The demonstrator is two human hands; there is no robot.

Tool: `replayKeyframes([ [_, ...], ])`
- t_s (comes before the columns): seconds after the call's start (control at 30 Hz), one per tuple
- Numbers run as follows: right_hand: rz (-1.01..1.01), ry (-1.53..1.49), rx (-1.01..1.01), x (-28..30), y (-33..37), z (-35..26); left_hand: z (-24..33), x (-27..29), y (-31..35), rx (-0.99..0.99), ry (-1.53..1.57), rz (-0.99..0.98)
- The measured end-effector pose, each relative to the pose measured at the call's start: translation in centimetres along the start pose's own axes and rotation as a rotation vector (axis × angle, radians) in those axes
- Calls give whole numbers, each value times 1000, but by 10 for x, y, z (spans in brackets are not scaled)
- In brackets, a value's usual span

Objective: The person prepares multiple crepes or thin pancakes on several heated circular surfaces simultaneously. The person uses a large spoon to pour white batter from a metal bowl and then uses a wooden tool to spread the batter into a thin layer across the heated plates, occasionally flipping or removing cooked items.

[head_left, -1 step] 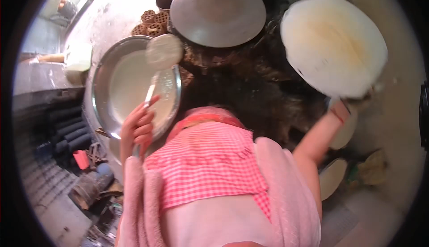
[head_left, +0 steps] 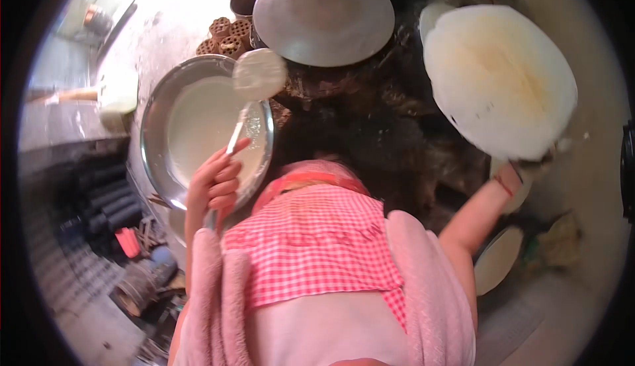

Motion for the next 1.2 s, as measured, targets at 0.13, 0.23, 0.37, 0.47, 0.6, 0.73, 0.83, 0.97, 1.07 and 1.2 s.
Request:
replayKeyframes([
  [0.13,387,252,427,133,220,-176,-51,-6,-35,286,-240,-82],
  [0.23,716,214,729,143,384,-237,-113,6,-41,541,-151,-230],
  [0.37,871,282,1042,210,561,-379,-225,-19,-38,871,-46,-188],
  [0.47,1063,264,1159,199,705,-468,-317,-61,-16,1037,-121,-253],
  [0.6,948,433,1059,161,898,-580,-378,-92,48,1168,-190,-258],
  [0.73,962,446,1199,208,1080,-687,-492,-117,97,1242,-188,-251],
  [0.83,962,207,1545,263,1214,-727,-587,-140,140,1268,-224,-237],
  [0.97,1183,139,1541,302,1295,-679,-658,-155,163,1288,-203,-272],
  [1.07,1235,-45,1398,440,1388,-610,-694,-180,182,1286,-285,-324],
  [1.2,1763,-114,1540,521,1436,-483,-739,-213,217,1275,-353,-319],
])
Point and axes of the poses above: each hand's wrist, its own y-axis away from the middle knuckle, its own x-axis out of the back of the hand, z = x × y, the point moved 10 cm from there along -y, towards the middle knuckle, and after that the axes turned 12 degrees about -y, right-handed, at the moved point
